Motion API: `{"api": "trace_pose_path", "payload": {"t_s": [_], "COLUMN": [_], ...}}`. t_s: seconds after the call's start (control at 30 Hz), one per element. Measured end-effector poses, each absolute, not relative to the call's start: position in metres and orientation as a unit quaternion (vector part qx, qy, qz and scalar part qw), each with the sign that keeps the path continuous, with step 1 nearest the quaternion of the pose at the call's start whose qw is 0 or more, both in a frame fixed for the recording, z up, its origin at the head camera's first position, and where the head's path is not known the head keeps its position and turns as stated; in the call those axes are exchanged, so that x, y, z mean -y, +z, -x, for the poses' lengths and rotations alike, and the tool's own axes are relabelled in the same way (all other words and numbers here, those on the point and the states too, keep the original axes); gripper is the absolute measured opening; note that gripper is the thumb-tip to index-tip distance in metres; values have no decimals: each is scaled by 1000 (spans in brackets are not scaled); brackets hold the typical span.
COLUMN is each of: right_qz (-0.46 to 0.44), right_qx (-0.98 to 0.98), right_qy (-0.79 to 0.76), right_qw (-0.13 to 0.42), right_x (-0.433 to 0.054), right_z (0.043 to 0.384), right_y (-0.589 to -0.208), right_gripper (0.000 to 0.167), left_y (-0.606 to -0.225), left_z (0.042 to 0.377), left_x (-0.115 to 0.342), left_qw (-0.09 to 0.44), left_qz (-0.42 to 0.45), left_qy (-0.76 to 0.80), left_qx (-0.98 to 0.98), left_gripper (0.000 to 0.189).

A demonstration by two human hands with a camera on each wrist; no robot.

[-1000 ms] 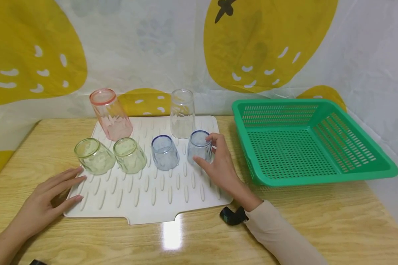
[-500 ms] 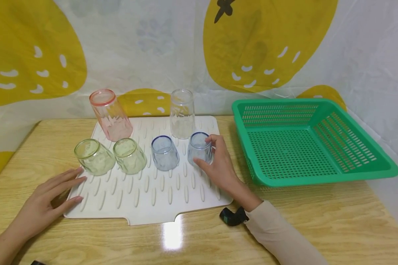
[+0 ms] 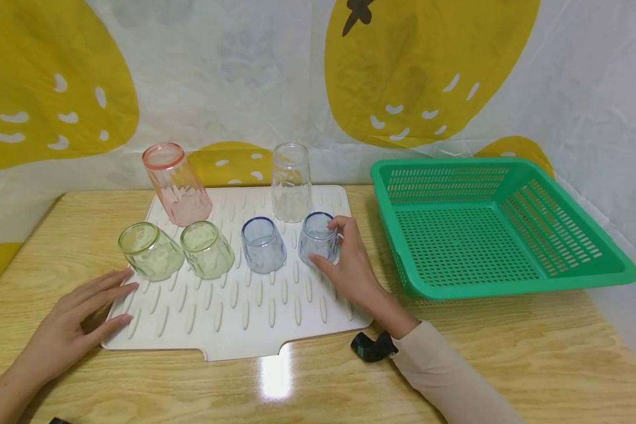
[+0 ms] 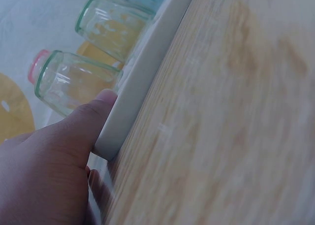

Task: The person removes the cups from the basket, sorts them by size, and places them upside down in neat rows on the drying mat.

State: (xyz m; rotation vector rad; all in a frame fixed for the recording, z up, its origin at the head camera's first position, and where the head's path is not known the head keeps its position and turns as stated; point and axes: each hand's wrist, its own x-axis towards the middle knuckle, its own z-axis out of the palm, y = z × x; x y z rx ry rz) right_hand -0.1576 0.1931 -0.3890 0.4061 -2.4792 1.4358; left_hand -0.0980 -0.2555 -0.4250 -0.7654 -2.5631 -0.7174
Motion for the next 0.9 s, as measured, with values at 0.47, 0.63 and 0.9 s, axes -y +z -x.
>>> {"api": "trace_pose_path", "payload": {"t_s": [0.47,0.63,0.9], "right_qz": [-131,-137,-145], "right_qx": [859,858,862], "right_qy": [479,477,465], "right_qw": [126,133,144], "right_x": [-193,-193,-196], "right_z": [156,157,159], "right_y": [-387,-386,-386], "right_gripper": [56,56,61], "left_y": [-423,-423,-423], "left_z": [97,98,99], "left_x": [255,256,256], "left_qw": [183,190,188], "left_qz": [273,282,281], "left_qy": [-254,-258,-254], "left_qx": [910,904,906], "left_gripper": [60,59,60]}}
